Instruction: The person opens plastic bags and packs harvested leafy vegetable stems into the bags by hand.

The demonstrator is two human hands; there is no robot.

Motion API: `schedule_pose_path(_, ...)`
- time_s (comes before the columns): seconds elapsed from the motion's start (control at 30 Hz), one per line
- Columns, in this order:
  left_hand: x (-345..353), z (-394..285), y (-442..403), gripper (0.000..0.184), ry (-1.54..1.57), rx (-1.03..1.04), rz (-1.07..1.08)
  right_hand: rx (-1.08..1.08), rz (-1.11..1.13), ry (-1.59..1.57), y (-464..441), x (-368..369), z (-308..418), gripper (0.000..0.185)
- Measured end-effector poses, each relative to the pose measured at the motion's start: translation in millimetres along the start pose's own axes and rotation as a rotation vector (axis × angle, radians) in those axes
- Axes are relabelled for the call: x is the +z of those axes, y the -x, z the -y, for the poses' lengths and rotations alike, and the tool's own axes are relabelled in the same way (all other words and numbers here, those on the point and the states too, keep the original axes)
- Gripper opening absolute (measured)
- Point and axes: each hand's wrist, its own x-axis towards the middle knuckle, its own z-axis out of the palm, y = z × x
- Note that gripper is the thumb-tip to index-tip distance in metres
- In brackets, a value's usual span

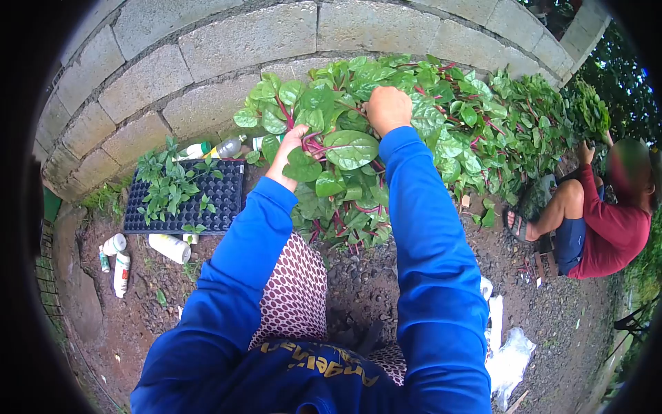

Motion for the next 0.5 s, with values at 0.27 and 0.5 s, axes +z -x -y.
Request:
schedule_pose_path(0.27, 12.4, -2.2, 42.0, 0.015, -0.158, -0.017, -0.094, 0.304, -0.013, -1.122, -14.7, -7.7, -57.2, 0.026)
schedule_pose_path(0.5, 72.8, -24.4, 63.3, 0.027, -0.043, -0.160, 0.060, -0.262, -0.342, -0.276, 99.7, -24.0, 46.1, 0.012)
